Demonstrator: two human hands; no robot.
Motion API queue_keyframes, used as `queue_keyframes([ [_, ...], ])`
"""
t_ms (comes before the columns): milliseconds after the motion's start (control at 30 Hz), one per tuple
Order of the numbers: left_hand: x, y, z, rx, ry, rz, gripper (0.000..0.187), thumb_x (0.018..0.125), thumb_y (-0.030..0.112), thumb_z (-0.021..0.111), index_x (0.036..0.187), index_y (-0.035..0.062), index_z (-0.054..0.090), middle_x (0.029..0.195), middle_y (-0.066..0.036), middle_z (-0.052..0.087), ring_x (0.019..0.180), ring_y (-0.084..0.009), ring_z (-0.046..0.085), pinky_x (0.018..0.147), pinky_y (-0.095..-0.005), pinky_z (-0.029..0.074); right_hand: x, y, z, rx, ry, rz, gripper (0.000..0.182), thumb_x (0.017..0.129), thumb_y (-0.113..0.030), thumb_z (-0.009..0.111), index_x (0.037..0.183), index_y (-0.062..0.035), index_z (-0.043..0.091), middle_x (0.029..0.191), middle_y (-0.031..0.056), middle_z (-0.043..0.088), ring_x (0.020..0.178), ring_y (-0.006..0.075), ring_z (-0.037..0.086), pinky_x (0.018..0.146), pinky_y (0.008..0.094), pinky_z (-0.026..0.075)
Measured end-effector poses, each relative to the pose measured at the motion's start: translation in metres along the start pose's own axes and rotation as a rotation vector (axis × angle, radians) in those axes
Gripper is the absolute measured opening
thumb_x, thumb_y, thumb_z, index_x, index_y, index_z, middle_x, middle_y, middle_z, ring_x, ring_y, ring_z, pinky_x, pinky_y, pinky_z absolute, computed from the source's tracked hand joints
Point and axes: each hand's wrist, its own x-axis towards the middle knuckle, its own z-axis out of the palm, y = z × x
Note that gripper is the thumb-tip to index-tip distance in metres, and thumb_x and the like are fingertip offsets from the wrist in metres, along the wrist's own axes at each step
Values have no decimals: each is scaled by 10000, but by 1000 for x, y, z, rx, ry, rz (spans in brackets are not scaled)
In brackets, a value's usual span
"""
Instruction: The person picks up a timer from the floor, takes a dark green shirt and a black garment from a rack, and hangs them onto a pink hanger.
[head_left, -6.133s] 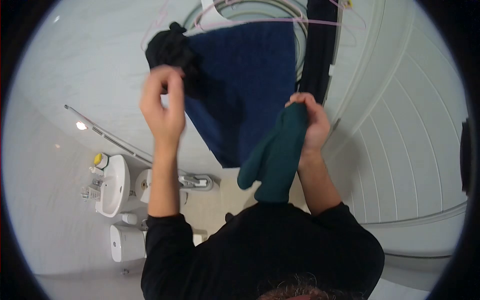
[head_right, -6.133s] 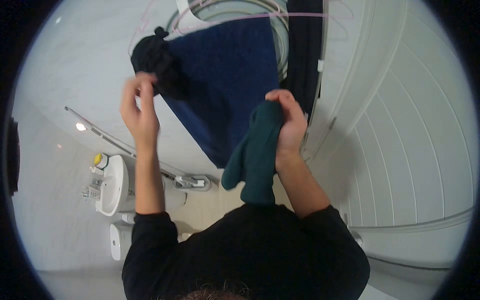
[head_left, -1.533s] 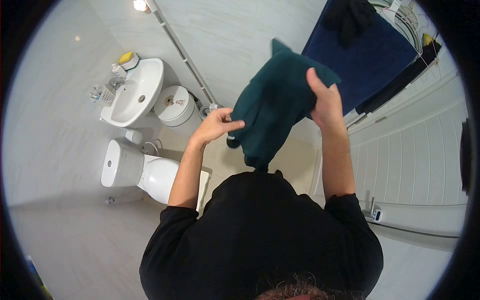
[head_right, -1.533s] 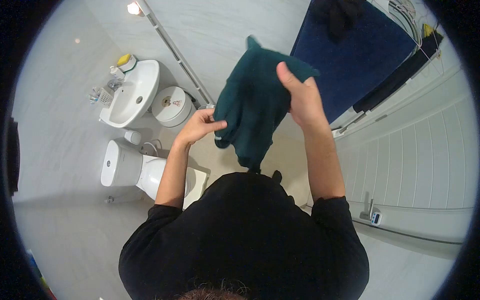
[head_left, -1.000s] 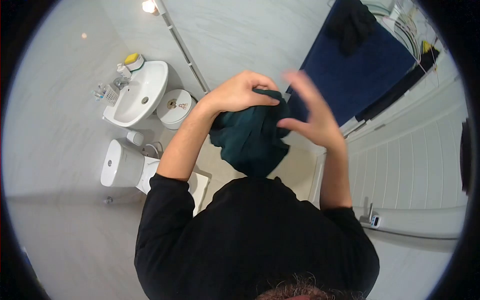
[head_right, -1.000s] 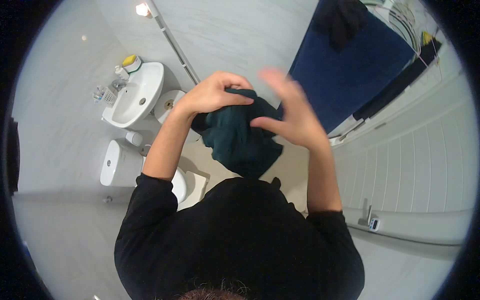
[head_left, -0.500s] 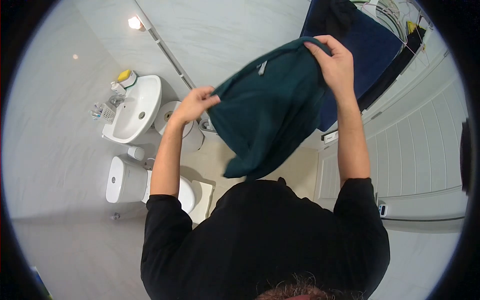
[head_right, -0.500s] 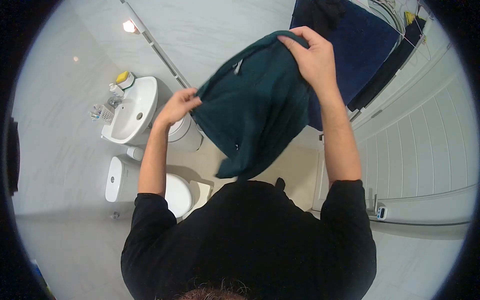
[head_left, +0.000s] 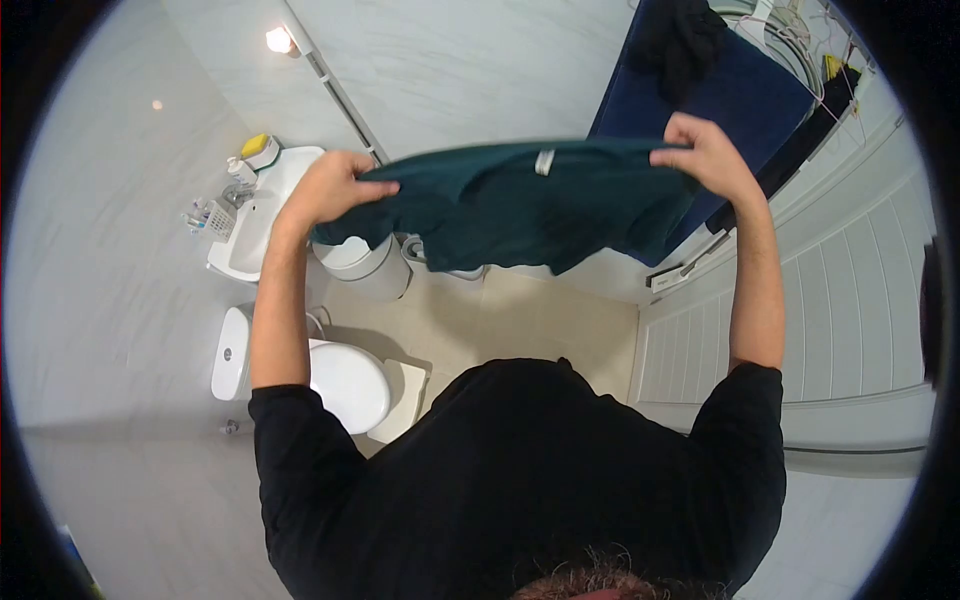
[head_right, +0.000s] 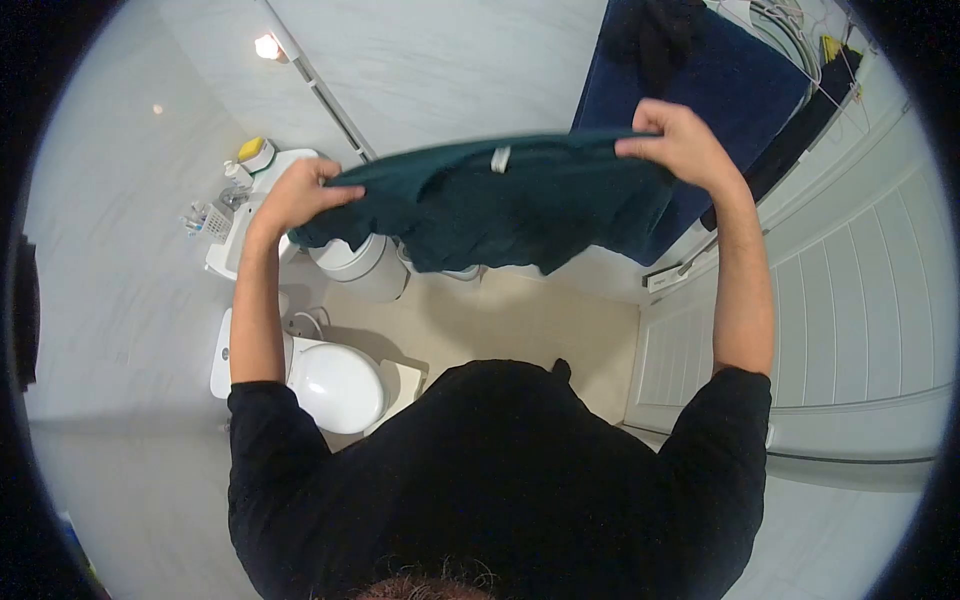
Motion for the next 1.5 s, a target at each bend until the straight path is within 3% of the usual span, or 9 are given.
queue_keyframes([
  [233, -40, -41, 12, -557, -498, -59, 289, 814, 148, 807, 723, 98, 537, 677, 82, 359, 626, -50, 414, 585, -210, 324, -59, 29, -27, 26, -463, 140, 362, 836, -279, 799, 708, -25, 576, 657, -40, 463, 655, 103, 437, 613, 315, 378],
  [400, -4, -51, 50, -1866, 2, 227, 264, 969, 168, 673, 1195, 35, 643, 1138, -100, 709, 1058, -211, 670, 965, -403, 541, -52, 62, 2, 1162, 623, 167, 339, 959, -293, 675, 1147, -11, 685, 1074, 72, 704, 958, 196, 656, 878, 318, 520],
  [500, -71, -33, 156, -1417, 413, -245, 430, 1067, 330, 503, 1380, 43, 569, 1349, -100, 619, 1254, -223, 576, 1079, -378, 460, -108, 182, 182, 670, -62, 697, 385, 971, -321, 643, 1185, -2, 664, 1127, 91, 688, 1013, 216, 645, 923, 339, 505],
  [567, -118, -109, 298, -1791, 399, -561, 595, 1068, 456, 469, 1515, 65, 428, 1560, -39, 461, 1443, -216, 408, 1213, -395, 314, -203, 153, 273, 853, -504, 788, 416, 979, -340, 622, 1211, 5, 650, 1162, 105, 677, 1050, 229, 637, 952, 353, 495],
  [600, -122, 19, 226, -1955, 285, -715, 683, 1048, 559, 454, 1525, 73, 417, 1573, -59, 441, 1471, -242, 368, 1228, -441, 276, -244, 119, 290, 1083, -530, 889, 432, 983, -349, 612, 1224, 8, 643, 1180, 111, 672, 1068, 236, 633, 967, 360, 489],
  [667, -142, 19, 262, -2465, 24, -462, 733, 985, 575, 586, 1493, 64, 453, 1520, -87, 500, 1422, -278, 439, 1180, -452, 353, -270, 90, 291, 1333, -454, 1001, 463, 991, -368, 591, 1249, 14, 629, 1216, 124, 661, 1105, 249, 626, 997, 374, 479],
  [767, -108, 52, 233, -1703, -44, -640, 613, 959, 415, 692, 1408, 30, 531, 1346, -141, 632, 1221, -306, 617, 1042, -443, 498, -267, 117, 270, 1397, -256, 1056, 510, 1003, -396, 559, 1288, 24, 607, 1269, 144, 645, 1160, 269, 615, 1041, 395, 464],
  [1167, -72, -42, 242, -1957, -151, -875, 381, 993, 279, 631, 1174, -57, 633, 1154, -159, 711, 986, -306, 708, 960, -437, 542, -229, 84, 236, 1945, 117, 937, 536, 1067, -379, 459, 1389, 45, 520, 1406, 176, 593, 1269, 254, 595, 1105, 380, 437],
  [1500, -45, -55, 241, -1531, 307, -662, 354, 1031, 245, 616, 1233, -45, 607, 1230, -137, 683, 981, -255, 698, 928, -374, 535, -152, 162, 221, 577, 497, 880, 349, 991, -255, 675, 1163, 48, 651, 1073, 102, 727, 968, 189, 679, 861, 311, 508],
])
